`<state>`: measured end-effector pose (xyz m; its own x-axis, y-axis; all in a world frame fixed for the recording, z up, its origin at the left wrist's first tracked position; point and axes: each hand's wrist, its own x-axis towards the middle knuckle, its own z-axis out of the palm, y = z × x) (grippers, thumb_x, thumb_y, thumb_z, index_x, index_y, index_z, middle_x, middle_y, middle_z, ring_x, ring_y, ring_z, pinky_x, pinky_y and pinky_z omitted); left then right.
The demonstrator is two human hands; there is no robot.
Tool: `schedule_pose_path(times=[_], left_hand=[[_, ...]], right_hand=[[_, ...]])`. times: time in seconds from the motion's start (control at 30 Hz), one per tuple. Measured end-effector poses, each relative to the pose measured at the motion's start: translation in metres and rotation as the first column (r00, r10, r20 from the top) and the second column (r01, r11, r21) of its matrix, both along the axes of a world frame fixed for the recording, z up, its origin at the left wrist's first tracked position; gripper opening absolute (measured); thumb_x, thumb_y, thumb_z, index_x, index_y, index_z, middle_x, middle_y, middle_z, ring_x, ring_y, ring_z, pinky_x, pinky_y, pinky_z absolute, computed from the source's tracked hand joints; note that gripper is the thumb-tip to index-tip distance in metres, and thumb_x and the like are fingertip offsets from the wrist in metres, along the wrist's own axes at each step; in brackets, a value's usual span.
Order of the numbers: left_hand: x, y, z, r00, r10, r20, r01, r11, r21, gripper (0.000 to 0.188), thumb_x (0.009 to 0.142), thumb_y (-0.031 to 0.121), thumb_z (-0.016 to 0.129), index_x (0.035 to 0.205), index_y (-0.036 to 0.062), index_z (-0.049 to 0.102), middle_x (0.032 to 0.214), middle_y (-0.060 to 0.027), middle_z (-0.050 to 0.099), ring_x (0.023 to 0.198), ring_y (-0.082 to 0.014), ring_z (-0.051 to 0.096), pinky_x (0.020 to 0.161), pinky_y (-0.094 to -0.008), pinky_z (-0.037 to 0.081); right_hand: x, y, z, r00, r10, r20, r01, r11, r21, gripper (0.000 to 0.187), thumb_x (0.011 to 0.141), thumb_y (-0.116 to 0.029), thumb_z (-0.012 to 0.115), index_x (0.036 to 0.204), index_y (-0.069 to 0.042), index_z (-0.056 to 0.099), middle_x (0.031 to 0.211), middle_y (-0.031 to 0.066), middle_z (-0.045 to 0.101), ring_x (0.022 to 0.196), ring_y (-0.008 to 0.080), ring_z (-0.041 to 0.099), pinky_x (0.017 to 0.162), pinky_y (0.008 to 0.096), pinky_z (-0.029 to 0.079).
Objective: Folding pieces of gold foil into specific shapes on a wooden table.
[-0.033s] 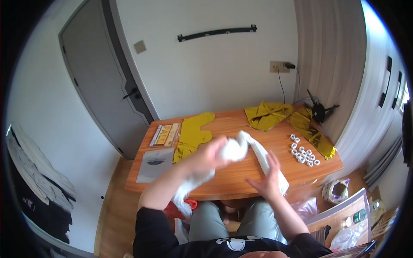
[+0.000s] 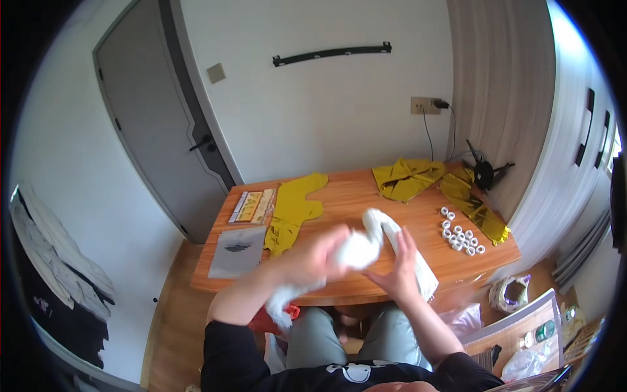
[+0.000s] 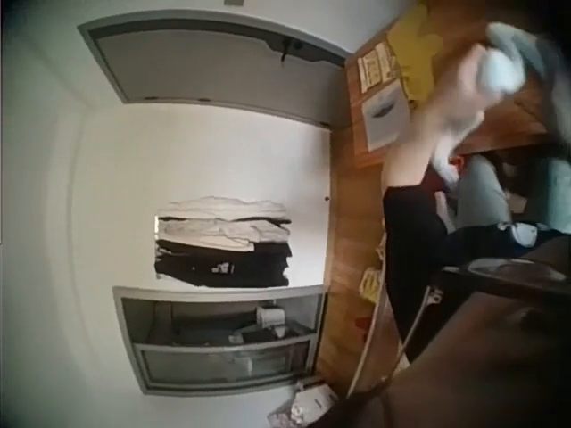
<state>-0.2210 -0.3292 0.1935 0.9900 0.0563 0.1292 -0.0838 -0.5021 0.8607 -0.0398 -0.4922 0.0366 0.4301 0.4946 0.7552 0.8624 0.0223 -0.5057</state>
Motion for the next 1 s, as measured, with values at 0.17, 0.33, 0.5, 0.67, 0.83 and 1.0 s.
schedule_pose_path(times=[0.17, 0.33, 0.5, 0.67, 0.83, 1.0], left_hand=[[-0.116, -0.073, 0.019, 0.941, -0.196, -0.274, 0.237, 0.964, 0.123, 0.039, 0.081, 0.013, 0.081, 0.11, 0.0058, 0.056, 0.094, -0.0093, 0.069, 0.084, -0.0206, 0.07, 0.073, -0.033, 0.053], [-0.206, -0.064, -0.012, 0.983, 0.152, -0.106, -0.146, 0.987, 0.062, 0.035, 0.079, 0.013, 0.084, 0.099, 0.0049, 0.056, 0.087, -0.0076, 0.07, 0.077, -0.019, 0.071, 0.065, -0.0319, 0.052], [-0.197, -0.042, -0.127, 0.723, 0.646, 0.245, -0.669, 0.567, 0.481, 0.034, 0.075, 0.009, 0.083, 0.101, 0.008, 0.061, 0.081, -0.0124, 0.071, 0.073, -0.0283, 0.072, 0.064, -0.0378, 0.055], [-0.17, -0.039, -0.227, 0.663, 0.699, 0.268, -0.718, 0.492, 0.493, 0.03, 0.075, 0.007, 0.079, 0.101, 0.01, 0.065, 0.08, -0.0126, 0.071, 0.078, -0.0349, 0.072, 0.068, -0.0431, 0.056], [-0.196, -0.035, -0.299, 0.844, 0.475, -0.248, -0.241, 0.75, 0.617, 0.066, 0.077, 0.028, 0.086, 0.134, 0.0065, 0.062, 0.128, -0.0183, 0.068, 0.119, -0.0358, 0.065, 0.109, -0.0464, 0.044], [-0.176, -0.018, -0.255, 0.893, 0.36, -0.27, -0.313, 0.928, 0.202, 0.06, 0.082, 0.015, 0.082, 0.137, 0.0034, 0.06, 0.135, -0.0183, 0.064, 0.121, -0.0312, 0.065, 0.102, -0.0407, 0.052]], right_hand=[[-0.005, 0.004, -0.023, 0.989, -0.075, 0.126, 0.086, 0.993, -0.08, 0.046, 0.078, -0.015, 0.078, 0.123, -0.01, 0.068, 0.123, 0.0087, 0.069, 0.132, 0.0366, 0.054, 0.119, 0.0585, 0.029], [0.028, -0.076, -0.066, 0.868, 0.281, -0.409, -0.277, 0.958, 0.072, 0.017, 0.078, -0.004, 0.073, 0.095, -0.003, 0.07, 0.096, 0.0099, 0.074, 0.092, 0.0196, 0.07, 0.081, 0.0352, 0.054], [0.028, -0.192, -0.052, 0.965, 0.167, -0.204, -0.187, 0.979, -0.085, 0.026, 0.073, -0.007, 0.078, 0.097, -0.002, 0.071, 0.093, 0.0134, 0.074, 0.087, 0.0283, 0.073, 0.079, 0.0351, 0.056], [-0.004, -0.207, -0.067, 0.973, -0.097, -0.207, 0.002, 0.91, -0.414, 0.028, 0.074, -0.008, 0.079, 0.101, -0.004, 0.071, 0.093, 0.017, 0.073, 0.09, 0.0385, 0.071, 0.081, 0.0435, 0.056], [0.001, -0.245, -0.165, 0.922, -0.06, -0.383, -0.351, 0.288, -0.891, 0.056, 0.085, -0.037, 0.079, 0.128, -0.003, 0.066, 0.127, 0.0255, 0.066, 0.119, 0.0419, 0.062, 0.101, 0.047, 0.05], [0.022, -0.22, -0.142, 0.938, -0.042, -0.344, -0.283, 0.482, -0.83, 0.05, 0.089, -0.032, 0.077, 0.128, -0.003, 0.066, 0.122, 0.0232, 0.069, 0.115, 0.039, 0.065, 0.098, 0.0449, 0.052]])
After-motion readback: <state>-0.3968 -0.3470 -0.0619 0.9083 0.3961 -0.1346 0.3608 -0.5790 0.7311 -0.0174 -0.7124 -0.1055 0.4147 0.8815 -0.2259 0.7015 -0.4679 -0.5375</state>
